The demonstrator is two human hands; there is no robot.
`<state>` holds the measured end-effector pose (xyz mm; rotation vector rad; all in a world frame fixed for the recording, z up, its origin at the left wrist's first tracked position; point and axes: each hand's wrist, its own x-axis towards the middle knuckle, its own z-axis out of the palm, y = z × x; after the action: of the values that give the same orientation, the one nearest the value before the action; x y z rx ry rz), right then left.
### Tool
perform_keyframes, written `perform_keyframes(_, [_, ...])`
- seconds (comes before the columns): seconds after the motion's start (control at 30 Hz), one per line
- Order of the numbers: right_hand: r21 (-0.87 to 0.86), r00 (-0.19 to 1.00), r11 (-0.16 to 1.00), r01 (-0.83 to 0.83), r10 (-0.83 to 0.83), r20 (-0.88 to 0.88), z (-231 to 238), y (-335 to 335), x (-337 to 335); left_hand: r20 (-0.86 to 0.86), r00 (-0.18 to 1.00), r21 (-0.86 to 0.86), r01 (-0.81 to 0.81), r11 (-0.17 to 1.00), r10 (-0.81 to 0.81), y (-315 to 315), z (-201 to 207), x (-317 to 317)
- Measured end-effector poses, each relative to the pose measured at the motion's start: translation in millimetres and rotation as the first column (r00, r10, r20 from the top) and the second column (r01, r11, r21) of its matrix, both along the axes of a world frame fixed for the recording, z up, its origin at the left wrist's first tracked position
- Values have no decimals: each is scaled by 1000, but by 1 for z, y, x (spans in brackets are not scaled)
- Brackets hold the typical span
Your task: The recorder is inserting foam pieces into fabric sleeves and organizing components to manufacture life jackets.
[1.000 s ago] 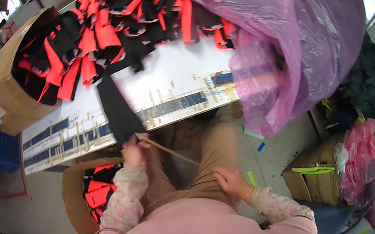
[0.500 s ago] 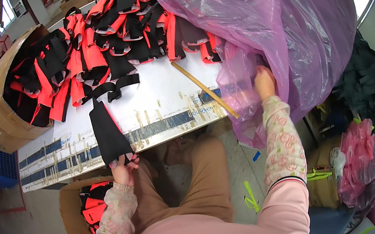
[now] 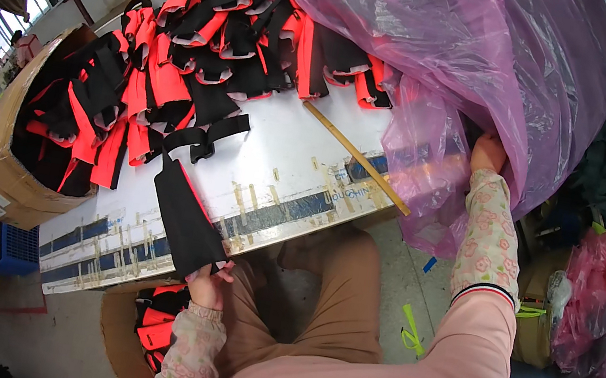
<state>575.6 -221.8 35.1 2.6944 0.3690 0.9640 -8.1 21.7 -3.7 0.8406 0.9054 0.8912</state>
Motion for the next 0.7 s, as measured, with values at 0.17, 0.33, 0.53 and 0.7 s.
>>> perform_keyframes(0.17, [-8,965,973,-231,228,-126,26,14,-54,3,1000,-5,-21,1000,21,-2,1,-1])
perform_keyframes(0.33, [122,832,824,-554,543,114,66,16,-146,22,1000,-6,5,1000,-5,-4,7,-1])
perform_keyframes(0.53, [485,708,546,-683,659,255,97,6,-255,-16,998,-23,59,998,-59,-2,12,-3])
perform_keyframes(0.7, [777,428,85,-624,869,249,160,7,-346,-15,987,-99,160,982,-162,1,31,6])
